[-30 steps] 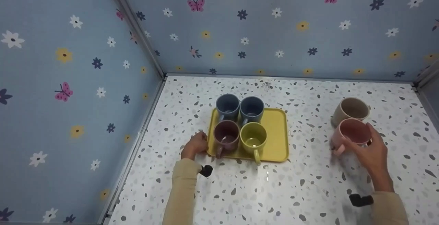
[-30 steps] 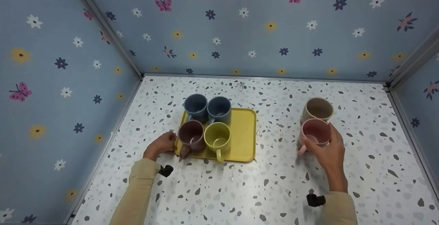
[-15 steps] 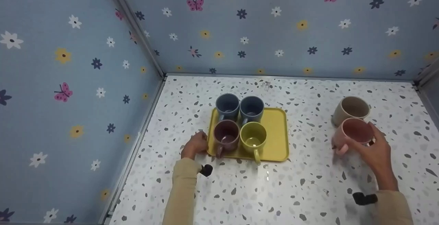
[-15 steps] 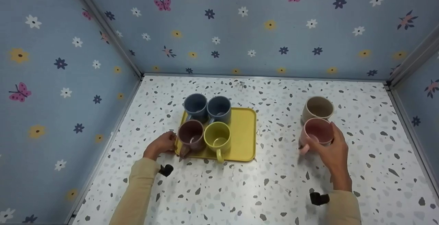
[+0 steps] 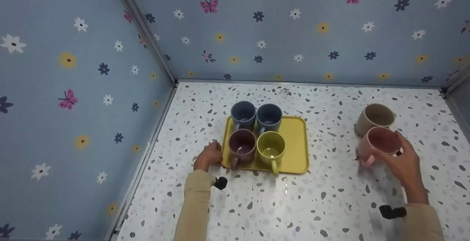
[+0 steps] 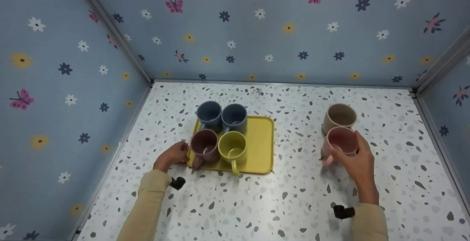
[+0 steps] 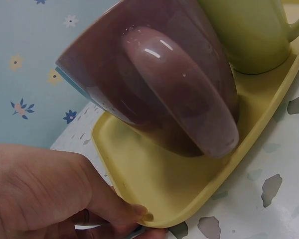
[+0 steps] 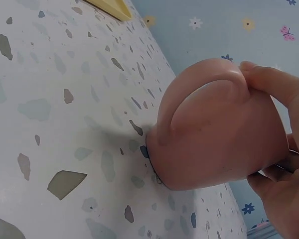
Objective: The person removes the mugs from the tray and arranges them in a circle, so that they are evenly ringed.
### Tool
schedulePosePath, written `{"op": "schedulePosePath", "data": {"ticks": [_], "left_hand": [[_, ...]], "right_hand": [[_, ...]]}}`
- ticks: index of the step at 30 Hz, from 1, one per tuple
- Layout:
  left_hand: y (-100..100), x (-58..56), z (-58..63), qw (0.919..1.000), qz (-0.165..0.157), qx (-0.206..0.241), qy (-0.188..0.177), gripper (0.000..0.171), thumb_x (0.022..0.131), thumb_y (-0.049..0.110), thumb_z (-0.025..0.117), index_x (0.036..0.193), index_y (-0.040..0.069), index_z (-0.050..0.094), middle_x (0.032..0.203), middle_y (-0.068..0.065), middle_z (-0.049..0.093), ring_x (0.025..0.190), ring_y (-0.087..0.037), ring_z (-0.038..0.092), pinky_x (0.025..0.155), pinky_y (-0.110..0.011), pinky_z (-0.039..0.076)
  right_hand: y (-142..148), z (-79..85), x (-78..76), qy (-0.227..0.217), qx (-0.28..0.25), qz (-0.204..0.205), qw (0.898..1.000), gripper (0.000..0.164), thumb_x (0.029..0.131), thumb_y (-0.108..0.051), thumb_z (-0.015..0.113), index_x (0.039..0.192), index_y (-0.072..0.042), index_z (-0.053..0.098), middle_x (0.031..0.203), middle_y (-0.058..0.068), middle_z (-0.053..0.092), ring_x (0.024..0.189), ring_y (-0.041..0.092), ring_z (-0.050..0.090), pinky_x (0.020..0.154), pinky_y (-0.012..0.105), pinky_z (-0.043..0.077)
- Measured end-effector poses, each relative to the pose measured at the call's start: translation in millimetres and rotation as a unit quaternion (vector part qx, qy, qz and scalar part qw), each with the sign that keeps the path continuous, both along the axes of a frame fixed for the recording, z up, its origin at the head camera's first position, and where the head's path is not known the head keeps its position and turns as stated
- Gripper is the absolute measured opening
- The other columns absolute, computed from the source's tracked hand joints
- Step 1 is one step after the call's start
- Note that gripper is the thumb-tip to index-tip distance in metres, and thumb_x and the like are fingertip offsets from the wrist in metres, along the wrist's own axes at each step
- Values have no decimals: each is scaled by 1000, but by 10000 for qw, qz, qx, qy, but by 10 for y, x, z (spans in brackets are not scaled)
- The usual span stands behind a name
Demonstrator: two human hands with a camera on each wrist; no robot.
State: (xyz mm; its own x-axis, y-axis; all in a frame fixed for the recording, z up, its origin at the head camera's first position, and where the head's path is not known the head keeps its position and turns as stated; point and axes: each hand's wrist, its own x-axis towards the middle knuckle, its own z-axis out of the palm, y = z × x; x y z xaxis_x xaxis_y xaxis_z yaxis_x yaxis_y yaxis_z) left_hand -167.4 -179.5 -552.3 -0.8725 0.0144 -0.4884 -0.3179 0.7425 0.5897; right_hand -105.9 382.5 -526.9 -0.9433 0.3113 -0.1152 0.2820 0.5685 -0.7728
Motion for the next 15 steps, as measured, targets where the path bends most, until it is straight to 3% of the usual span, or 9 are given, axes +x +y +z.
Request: {"op": "schedulePosePath", "data": {"ticks": [5,15], "left_hand": [[1,0,-7,10000,16,5,-11,20,81,9,60,99,8,53,102,-10,55,94,-25,51,81,-36,42],[8,16,11,9999,-2,43,117,19,79,6,59,96,7,51,96,-9,55,83,-23,50,70,-30,41]], "right_hand": [[5,-9,14,0,-92,28,10000,105,79,-52,71,154,-20,4,161,8,6,147,30,5,113,56,17],[-37,9,21,306,-187,126,9993,103,81,-44,72,154,-14,5,160,12,5,147,33,6,114,55,14]]}}
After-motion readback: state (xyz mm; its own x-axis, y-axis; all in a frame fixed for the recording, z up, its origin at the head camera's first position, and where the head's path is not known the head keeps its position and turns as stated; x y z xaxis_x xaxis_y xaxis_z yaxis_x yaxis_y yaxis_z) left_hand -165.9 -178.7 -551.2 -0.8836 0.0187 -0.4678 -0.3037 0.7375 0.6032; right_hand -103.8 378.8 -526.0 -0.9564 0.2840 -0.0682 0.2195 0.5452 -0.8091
